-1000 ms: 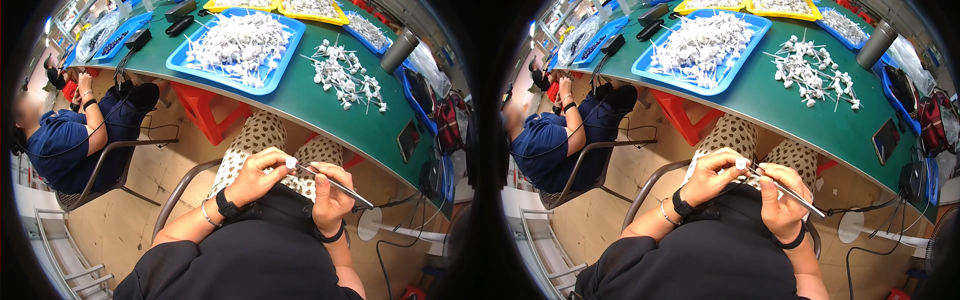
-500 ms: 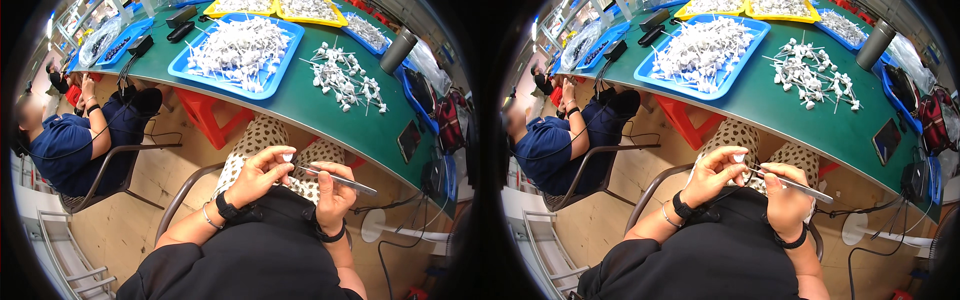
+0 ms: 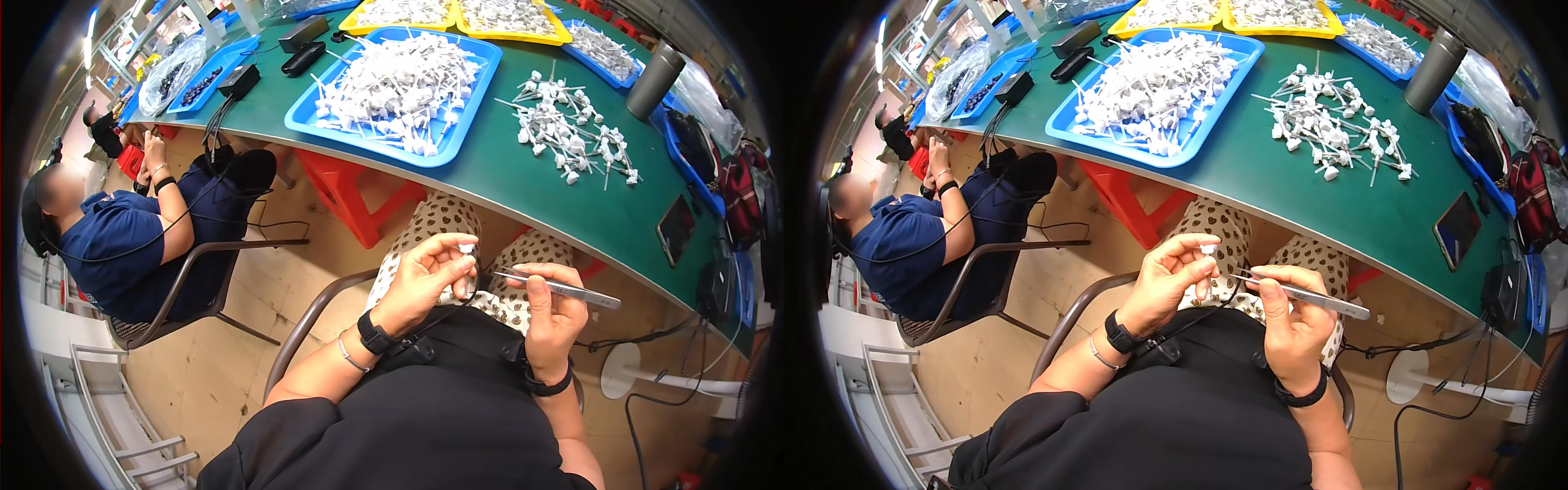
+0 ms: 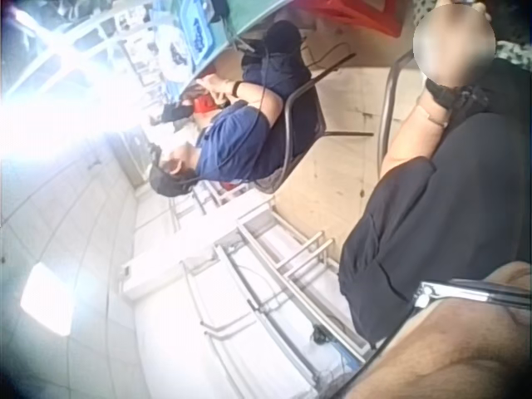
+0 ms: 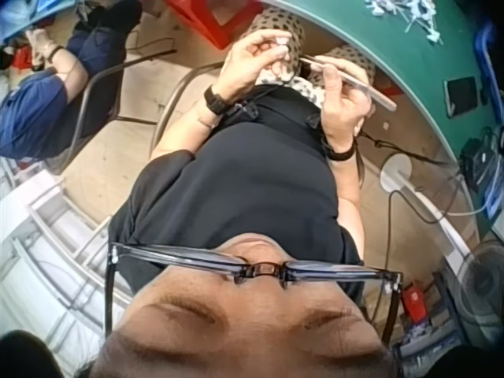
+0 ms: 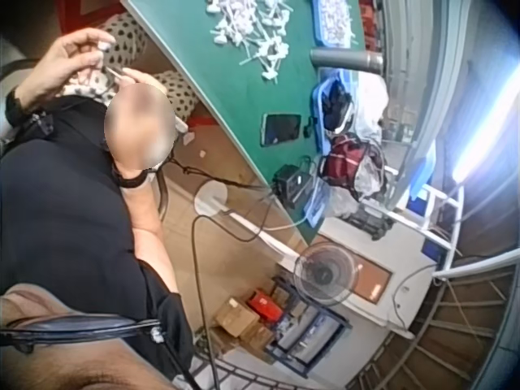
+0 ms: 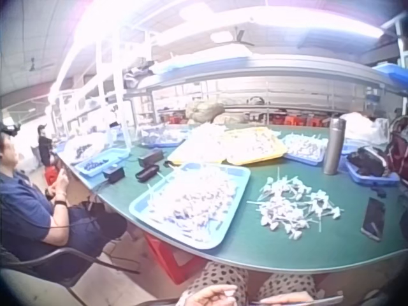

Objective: The person sits at a green workbench and uses tweezers to manipulate small white plastic components. They repeatedly pick up individual pieces, adjust them with the tool, and place them onto a pile on the table.

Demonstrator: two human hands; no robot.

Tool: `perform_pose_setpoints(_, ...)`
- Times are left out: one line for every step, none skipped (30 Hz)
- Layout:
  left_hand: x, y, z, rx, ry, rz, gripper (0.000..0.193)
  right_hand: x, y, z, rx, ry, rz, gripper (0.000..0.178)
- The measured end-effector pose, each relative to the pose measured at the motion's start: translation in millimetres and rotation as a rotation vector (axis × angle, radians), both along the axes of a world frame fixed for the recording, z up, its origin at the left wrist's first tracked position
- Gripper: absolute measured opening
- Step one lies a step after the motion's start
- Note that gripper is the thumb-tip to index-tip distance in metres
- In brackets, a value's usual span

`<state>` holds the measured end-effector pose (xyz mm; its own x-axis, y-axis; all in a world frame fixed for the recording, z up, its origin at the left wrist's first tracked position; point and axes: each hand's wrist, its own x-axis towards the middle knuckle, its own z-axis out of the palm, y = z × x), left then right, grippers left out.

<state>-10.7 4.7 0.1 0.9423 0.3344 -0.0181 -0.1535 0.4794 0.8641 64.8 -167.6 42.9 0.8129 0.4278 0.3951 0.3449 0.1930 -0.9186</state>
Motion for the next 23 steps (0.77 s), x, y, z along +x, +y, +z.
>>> perform_pose_setpoints(0.1, 0.1, -1.4, -0.001, -0.001, 0.0, 0.03, 0.2, -0.1, 0.1, 0.002, 0.005, 0.0, 0.012)
perform_pose_setpoints(-0.4, 0.2, -2.4, -0.001, 0.002, 0.002, 0.03, -0.1, -0.3, 0.0, 0.005, 0.014, 0.0, 0.012)
perform_pose_setpoints(-1.0, 0.2, -2.6, 0.0, 0.005, 0.004, 0.029, -0.2, -0.4, -0.2, 0.009, 0.022, 0.001, 0.012)
perform_pose_setpoints(-1.2, 0.1, -1.0, 0.013, 0.0, 0.005, 0.028, -0.1, -0.2, -0.3, 0.022, 0.03, -0.002, 0.012)
perform_pose_setpoints(-1.4, 0.1, 1.8, 0.024, -0.006, 0.007, 0.028, -0.2, 0.2, -0.5, 0.032, 0.036, -0.003, 0.013)
perform_pose_setpoints(-1.4, 0.7, 5.4, 0.034, -0.011, 0.01, 0.027, -0.1, 0.5, -0.5, 0.042, 0.043, -0.005, 0.013)
perform_pose_setpoints(-0.3, 2.8, 11.0, 0.056, -0.023, 0.033, 0.027, 0.0, 0.1, -0.2, 0.042, 0.034, 0.0, 0.013)
perform_pose_setpoints(2.3, 7.1, 22.6, 0.147, -0.049, 0.065, 0.028, 0.3, -1.2, 0.4, 0.05, 0.029, -0.001, 0.013)
perform_pose_setpoints(5.7, 16.0, 36.6, 0.221, -0.086, 0.112, 0.029, 0.6, -1.8, 1.4, 0.054, 0.024, 0.001, 0.013)
perform_pose_setpoints(11.0, 26.3, 57.1, 0.277, -0.13, 0.167, 0.027, 1.0, -2.6, 2.5, 0.057, 0.019, 0.001, 0.013)
perform_pose_setpoints(19.6, 39.3, 72.0, 0.361, -0.175, 0.236, 0.028, 1.3, -3.5, 2.6, 0.056, 0.013, -0.003, 0.013)
perform_pose_setpoints(26.6, 50.9, 91.6, 0.491, -0.151, 0.342, 0.029, 2.0, -4.2, 2.1, 0.063, 0.007, -0.003, 0.013)
perform_pose_setpoints(33.6, 65.9, 106.3, 0.577, -0.125, 0.411, 0.031, 2.4, -4.3, 2.3, 0.068, 0.0, -0.002, 0.013)
perform_pose_setpoints(43.9, 86.6, 116.1, 0.734, -0.172, 0.501, 0.033, 2.5, -4.7, 3.5, 0.072, -0.007, -0.002, 0.013)
perform_pose_setpoints(52.6, 113.3, 119.0, 0.957, -0.156, 0.58, 0.037, 2.3, -4.3, 5.3, 0.079, -0.007, 0.003, 0.013)
perform_pose_setpoints(59.3, 141.0, 116.6, 1.065, -0.089, 0.613, 0.042, 2.7, -4.0, 6.5, 0.083, -0.014, 0.01, 0.013)
perform_pose_setpoints(62.3, 167.5, 118.5, 1.429, 0.192, 0.651, 0.048, 3.4, -4.1, 6.4, 0.085, -0.023, 0.008, 0.013)
perform_pose_setpoints(68.4, 177.8, 116.8, 1.638, 0.153, 0.775, 0.052, 4.1, -3.9, 6.5, 0.092, -0.031, 0.011, 0.012)
perform_pose_setpoints(73.0, 181.7, 111.4, 1.653, 0.109, 0.775, 0.049, 4.0, -3.9, 6.7, 0.104, -0.037, 0.012, 0.013)
perform_pose_setpoints(82.0, 176.0, 110.4, 1.667, 0.06, 0.772, 0.046, 5.5, -4.8, 6.2, 0.089, -0.043, 0.002, 0.013)
perform_pose_setpoints(90.3, 165.3, 106.7, 1.63, -0.115, 0.659, 0.041, 5.8, -5.4, 6.8, 0.077, -0.046, 0.007, 0.012)
perform_pose_setpoints(103.6, 150.0, 97.3, 1.585, -0.28, 0.55, 0.035, 6.1, -4.3, 7.0, 0.065, -0.05, 0.019, 0.012)
perform_pose_setpoints(98.2, 158.0, 101.6, 1.6, -0.27, 0.565, 0.035, 6.8, -5.3, 6.9, 0.069, -0.044, -0.004, 0.012)
